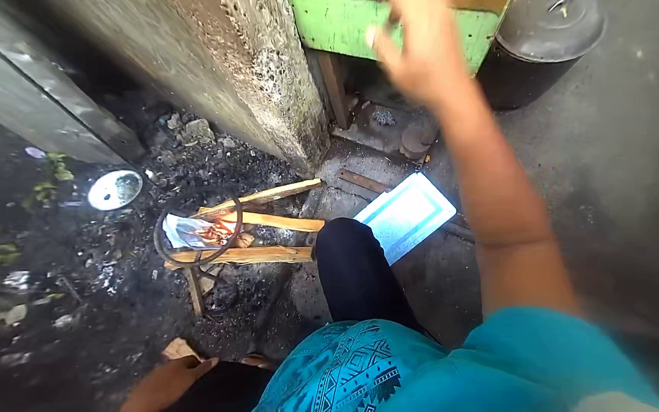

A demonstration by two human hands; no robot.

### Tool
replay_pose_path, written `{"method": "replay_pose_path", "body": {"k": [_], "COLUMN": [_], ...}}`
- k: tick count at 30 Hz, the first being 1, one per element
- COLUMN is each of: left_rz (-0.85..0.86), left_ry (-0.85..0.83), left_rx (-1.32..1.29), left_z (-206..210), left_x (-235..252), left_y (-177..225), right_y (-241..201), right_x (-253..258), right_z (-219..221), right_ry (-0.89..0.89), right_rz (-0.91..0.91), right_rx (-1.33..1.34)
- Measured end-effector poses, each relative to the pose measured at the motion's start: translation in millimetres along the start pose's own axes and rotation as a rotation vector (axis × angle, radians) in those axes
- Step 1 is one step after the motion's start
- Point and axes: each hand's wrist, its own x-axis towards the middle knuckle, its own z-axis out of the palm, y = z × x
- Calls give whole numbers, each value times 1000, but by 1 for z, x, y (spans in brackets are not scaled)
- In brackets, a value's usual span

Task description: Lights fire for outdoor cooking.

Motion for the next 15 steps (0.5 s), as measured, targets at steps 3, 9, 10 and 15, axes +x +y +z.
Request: {"method": "replay_pose_path", "body": {"k": [3, 9, 10, 15], "left_rz": [-25, -111, -108, -81], "left_ry": [5, 44, 45, 15], "left_rx": [12, -43, -52, -80], "left_z": [-1, 9, 12, 12], "left_x": [-8, -34, -34, -28], "left_y": [4, -1, -5, -13], "right_y": [28, 113, 120, 87], "right_x": [-103, -341, -368, -420], "right_z": [118, 261, 271, 304], "right_ry": [-459, -1314, -1252, -602], "right_rz": [38, 912, 1079, 1559], "right_rx": [43, 159, 286, 1029]}}
